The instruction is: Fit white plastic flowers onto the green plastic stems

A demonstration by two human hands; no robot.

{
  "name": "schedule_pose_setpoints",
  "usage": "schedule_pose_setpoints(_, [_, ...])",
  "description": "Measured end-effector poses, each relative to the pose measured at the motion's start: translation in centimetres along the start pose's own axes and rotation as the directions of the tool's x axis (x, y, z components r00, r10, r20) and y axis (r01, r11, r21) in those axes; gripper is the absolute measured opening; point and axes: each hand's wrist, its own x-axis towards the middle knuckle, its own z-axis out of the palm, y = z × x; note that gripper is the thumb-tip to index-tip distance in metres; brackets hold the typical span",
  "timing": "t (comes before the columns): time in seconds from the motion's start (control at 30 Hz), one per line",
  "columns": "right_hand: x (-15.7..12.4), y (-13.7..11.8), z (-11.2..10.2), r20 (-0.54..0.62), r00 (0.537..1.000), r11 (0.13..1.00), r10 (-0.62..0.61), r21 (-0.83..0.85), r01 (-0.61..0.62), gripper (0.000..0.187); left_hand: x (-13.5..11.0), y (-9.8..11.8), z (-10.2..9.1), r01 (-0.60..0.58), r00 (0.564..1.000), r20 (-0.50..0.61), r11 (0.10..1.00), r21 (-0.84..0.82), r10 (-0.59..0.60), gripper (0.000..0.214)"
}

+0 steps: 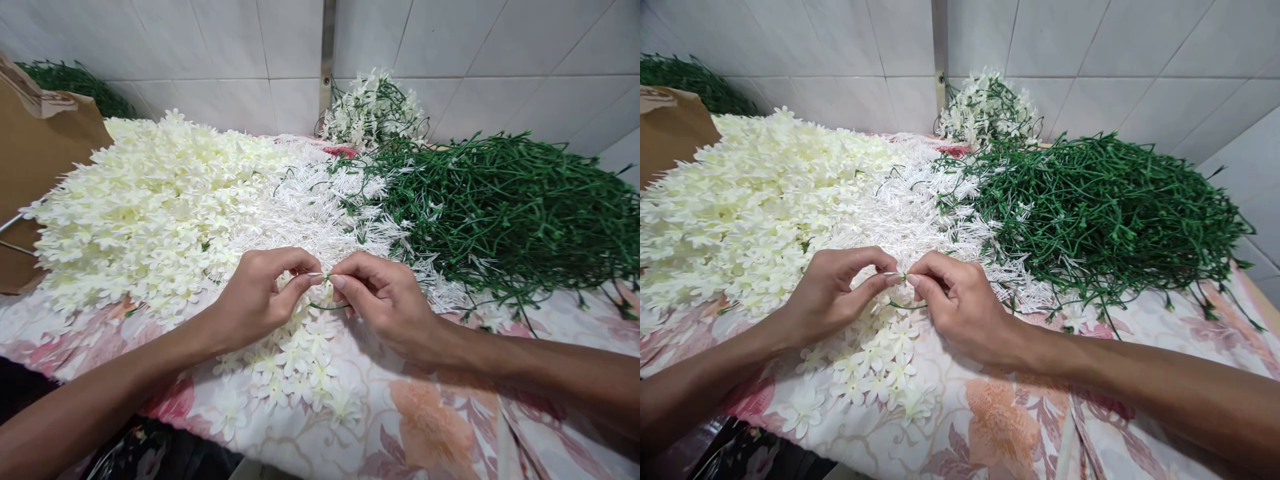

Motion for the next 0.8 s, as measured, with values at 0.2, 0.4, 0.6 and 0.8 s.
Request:
schedule_pose_setpoints(0.2, [-0.2, 0.4, 0.0, -0.004, 1.0, 0.999, -0.01, -0.036, 0.009, 0.014, 0.0, 0.1, 0.0, 0.028, 0.999, 0.023, 0.999, -0.037, -0.027, 0.008])
schedule_pose_setpoints(0.4, [-0.2, 0.4, 0.0, -0.002, 1.0, 0.998, -0.027, -0.065, 0.026, 0.013, 0.0, 0.0, 0.2, 0.05, 0.998, 0.027, 0.998, -0.036, -0.049, 0.008])
schedule_pose_setpoints(0.6, [0.3, -0.3, -0.2, -0.043, 0.997, 0.997, 0.057, 0.055, -0.054, 0.014, 0.5, -0.7, 0.6, 0.079, 0.997, 0.013, 0.992, -0.097, -0.078, 0.007])
schedule_pose_setpoints(0.8, [0.1, -0.6, 0.0, -0.086, 0.993, 0.989, 0.079, 0.132, -0.067, 0.016, 0.5, -0.5, 0.6, 0.099, 0.995, 0.017, 0.964, -0.248, -0.098, 0.008])
